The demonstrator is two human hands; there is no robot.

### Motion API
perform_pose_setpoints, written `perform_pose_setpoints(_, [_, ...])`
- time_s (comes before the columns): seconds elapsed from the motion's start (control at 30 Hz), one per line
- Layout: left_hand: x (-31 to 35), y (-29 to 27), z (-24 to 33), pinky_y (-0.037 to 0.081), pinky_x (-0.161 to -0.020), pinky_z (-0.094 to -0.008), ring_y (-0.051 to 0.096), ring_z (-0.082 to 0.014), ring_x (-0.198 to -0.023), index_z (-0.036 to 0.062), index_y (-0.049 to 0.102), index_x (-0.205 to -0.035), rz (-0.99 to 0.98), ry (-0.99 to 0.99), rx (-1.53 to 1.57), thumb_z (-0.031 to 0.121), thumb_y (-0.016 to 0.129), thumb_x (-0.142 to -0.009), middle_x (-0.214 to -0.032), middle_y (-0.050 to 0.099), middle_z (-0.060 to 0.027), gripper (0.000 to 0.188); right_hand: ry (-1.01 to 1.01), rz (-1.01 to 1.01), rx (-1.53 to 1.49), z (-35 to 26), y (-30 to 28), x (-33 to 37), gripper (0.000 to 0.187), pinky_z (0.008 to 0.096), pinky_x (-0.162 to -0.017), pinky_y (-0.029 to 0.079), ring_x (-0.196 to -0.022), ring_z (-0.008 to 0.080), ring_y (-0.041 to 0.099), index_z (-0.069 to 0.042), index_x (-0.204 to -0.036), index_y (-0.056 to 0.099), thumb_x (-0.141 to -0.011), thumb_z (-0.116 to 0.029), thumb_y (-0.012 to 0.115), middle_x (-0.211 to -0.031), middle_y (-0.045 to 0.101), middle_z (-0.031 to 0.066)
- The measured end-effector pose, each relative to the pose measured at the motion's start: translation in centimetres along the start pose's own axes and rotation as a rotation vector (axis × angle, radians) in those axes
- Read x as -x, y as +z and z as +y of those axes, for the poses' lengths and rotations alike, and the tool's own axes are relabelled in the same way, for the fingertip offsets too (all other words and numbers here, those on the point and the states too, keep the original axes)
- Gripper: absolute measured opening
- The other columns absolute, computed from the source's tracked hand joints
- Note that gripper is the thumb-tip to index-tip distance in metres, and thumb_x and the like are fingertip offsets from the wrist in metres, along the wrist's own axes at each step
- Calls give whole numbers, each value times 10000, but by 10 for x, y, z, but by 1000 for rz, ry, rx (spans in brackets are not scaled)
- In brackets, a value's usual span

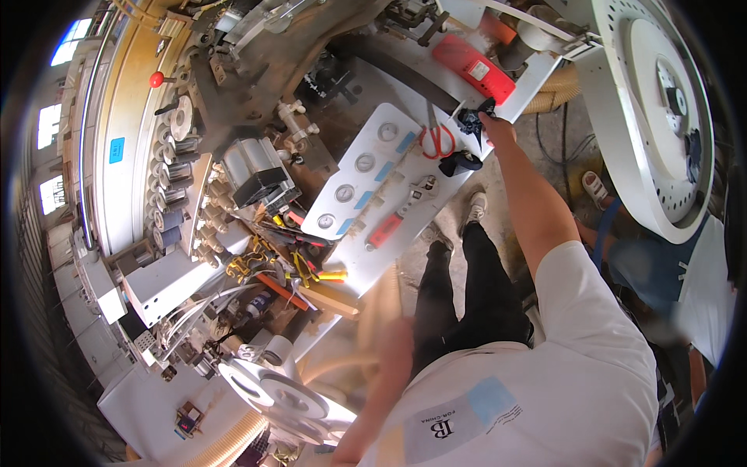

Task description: The person uses a wrench and a screwdriver to adjust internal components of an industrial machine and wipes a small part with a cloth.

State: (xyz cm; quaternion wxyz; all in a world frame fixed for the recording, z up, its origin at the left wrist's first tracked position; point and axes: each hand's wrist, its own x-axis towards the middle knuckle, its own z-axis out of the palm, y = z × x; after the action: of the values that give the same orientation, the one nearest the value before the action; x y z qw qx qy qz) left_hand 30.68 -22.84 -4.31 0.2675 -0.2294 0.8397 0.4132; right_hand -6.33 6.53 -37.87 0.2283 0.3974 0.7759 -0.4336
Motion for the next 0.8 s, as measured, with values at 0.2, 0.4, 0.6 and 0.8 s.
perform_pose_setpoints(0.2, [-43, 8, 9, 426, -616, -290, 492, -96, -681, 58, 667, -1123, 97, 335, -30, 229, 476, -1053, -764, 523, -6, 266, -198, 91, -290, 56, -7, -30, 281, 245, -660, 505, -732, 135, 618, -43, -1000, 711, -906, -308, 717, -839, 671, 18])
perform_pose_setpoints(0.4, [-80, 13, 81, 346, -584, -219, 427, -35, -660, 34, 692, -1078, -72, 73, 408, 237, 512, -1067, -713, 468, 46, 271, -313, -198, -683, 2, -52, 141, 243, 287, -803, 539, -933, 142, 635, -9, -1097, 645, -963, -211, 659, -994, 658, 49])
perform_pose_setpoints(0.6, [-107, 26, 121, 321, -547, -229, 397, -31, -607, 21, 694, -1027, -148, 41, 658, 233, 529, -1062, -665, 443, 68, 271, -302, -364, -959, -23, -81, 285, 156, 327, -862, 573, -939, 139, 635, -14, -1067, 633, -990, -148, 654, -1032, 651, 43])
perform_pose_setpoints(0.8, [-95, 31, 109, 329, -521, -223, 400, -41, -575, 30, 686, -1050, -157, 122, 634, 284, 520, -1064, -650, 449, 64, 304, -300, -508, -1096, -36, -90, 360, 103, 361, -917, 576, -985, 157, 646, -30, -1058, 645, -985, -101, 654, -1042, 647, 47])
